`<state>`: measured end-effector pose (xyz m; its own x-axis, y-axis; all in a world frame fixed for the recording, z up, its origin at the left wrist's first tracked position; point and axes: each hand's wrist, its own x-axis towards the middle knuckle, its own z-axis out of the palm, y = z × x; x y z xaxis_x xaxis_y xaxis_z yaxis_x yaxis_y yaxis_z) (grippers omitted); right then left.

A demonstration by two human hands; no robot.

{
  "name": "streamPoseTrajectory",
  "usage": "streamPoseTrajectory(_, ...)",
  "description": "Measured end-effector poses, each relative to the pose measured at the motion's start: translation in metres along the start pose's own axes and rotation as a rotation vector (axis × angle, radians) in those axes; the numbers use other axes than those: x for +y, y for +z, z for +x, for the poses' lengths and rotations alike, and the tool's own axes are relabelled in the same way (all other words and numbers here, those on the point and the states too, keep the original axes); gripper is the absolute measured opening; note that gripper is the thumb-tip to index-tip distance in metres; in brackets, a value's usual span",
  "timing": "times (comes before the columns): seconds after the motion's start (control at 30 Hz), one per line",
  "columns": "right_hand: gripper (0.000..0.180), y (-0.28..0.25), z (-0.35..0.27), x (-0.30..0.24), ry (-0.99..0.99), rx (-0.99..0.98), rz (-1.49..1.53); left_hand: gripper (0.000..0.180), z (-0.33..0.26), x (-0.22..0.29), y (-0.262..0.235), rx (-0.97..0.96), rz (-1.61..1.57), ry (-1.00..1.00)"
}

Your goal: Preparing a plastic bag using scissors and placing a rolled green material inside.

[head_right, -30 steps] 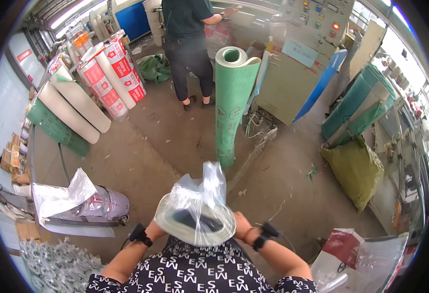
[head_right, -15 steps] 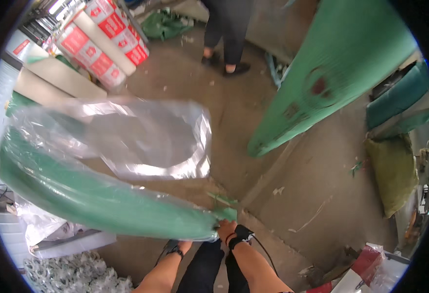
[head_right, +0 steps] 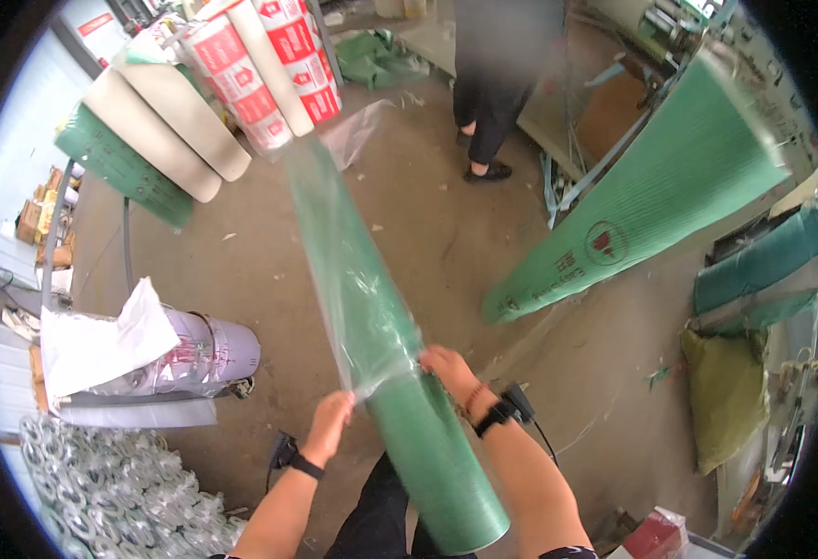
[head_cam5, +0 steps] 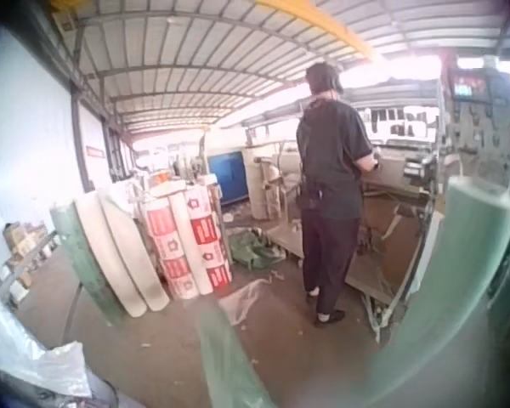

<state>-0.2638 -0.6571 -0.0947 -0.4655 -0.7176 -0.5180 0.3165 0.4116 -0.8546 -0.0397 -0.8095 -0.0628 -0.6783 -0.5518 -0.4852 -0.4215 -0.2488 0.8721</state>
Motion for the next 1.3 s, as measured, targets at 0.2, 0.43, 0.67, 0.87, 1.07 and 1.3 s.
streamPoseTrajectory(0.2, 0.024, 0.035, -0.180, 0.028, 0.067, -0.091, 0.057, 0.015, -0.138, 0.034, 0.001, -0.184, -0.236, -0.157)
streamPoseTrajectory(0.43, 0.018, 0.079, -0.252, -0.153, -0.138, -0.099, 0.227, 0.008, -0.214, 0.145, -0.029, -0.126, -0.489, 0.109)
streamPoseTrajectory(0.67, 0.017, 0.094, -0.345, -0.341, -0.430, -0.526, 0.420, 0.027, -0.328, 0.319, -0.083, 0.020, 0.022, 0.646)
streamPoseTrajectory(0.87, 0.013, 0.114, -0.421, -0.402, -0.601, -0.575, 0.142, 0.031, -0.390, 0.383, -0.129, 0.194, 0.500, 0.971)
streamPoseTrajectory(1.07, 0.009, 0.115, -0.464, -0.406, -1.296, 0.234, -1.176, 0.022, -0.465, 0.404, -0.136, 0.150, 1.026, 0.721)
streamPoseTrajectory(1.3, 0.031, 0.136, -0.510, -0.373, -1.276, 0.300, -0.498, 0.061, -0.494, 0.356, -0.201, -0.003, -0.117, 1.222)
